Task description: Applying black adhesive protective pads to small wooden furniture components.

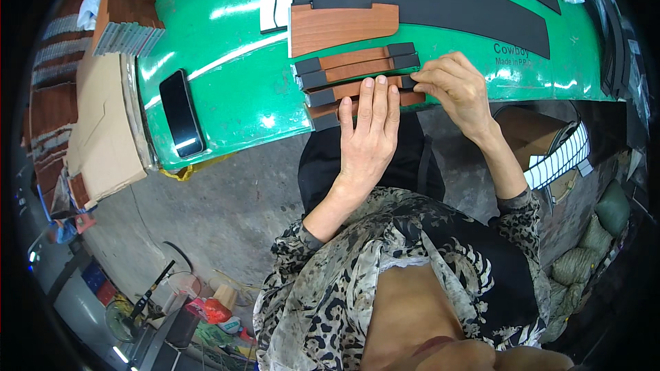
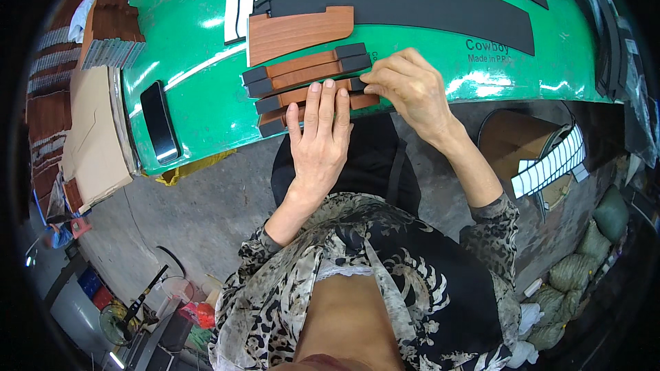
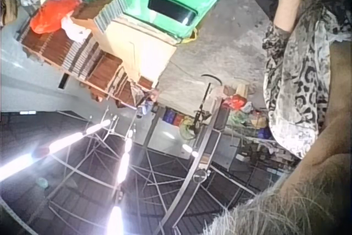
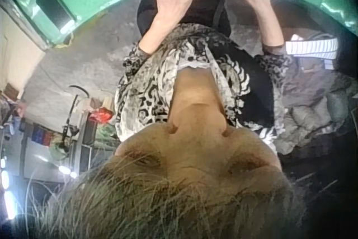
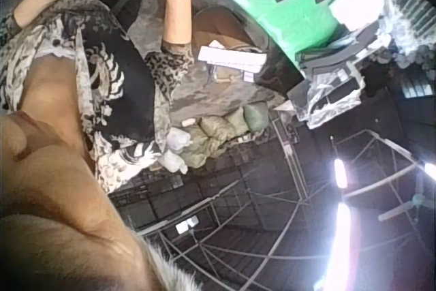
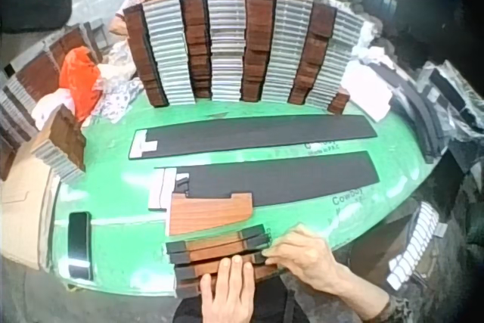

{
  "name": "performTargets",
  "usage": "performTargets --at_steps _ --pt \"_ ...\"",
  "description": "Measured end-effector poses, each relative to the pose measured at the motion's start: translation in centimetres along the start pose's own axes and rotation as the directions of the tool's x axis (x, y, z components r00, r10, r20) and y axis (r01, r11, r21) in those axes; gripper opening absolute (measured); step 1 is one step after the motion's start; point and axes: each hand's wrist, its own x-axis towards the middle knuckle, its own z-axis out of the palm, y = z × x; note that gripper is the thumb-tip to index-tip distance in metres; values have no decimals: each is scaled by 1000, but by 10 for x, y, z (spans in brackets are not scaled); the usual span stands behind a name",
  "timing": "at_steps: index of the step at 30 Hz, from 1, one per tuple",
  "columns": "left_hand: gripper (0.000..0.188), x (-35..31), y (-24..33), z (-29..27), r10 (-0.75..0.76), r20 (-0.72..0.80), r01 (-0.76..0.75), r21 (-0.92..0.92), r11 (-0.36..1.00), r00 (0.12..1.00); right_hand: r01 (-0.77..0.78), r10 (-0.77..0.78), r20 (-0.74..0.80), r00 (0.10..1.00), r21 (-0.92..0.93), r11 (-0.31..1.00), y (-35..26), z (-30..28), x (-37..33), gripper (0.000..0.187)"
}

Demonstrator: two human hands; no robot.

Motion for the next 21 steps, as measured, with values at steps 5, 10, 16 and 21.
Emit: performTargets --at_steps 5,10,16,21 --pt "49 0 0 -1 2 -2 -2 8 1000 1000 24 -24 9 1000 -14 1000 1 -1 1 21" --pt "49 1 0 0 5 1 -5 13 1000 1000 60 -60 18 998 -10 998 3 -2 2 23" --pt "50 1 0 0 8 -3 -8 13 1000 1000 100 -99 68 993 1 995 7 -3 2 22" --pt "51 1 0 1 12 -5 -12 42 999 1000 165 -161 110 981 -32 986 7 -4 4 24"
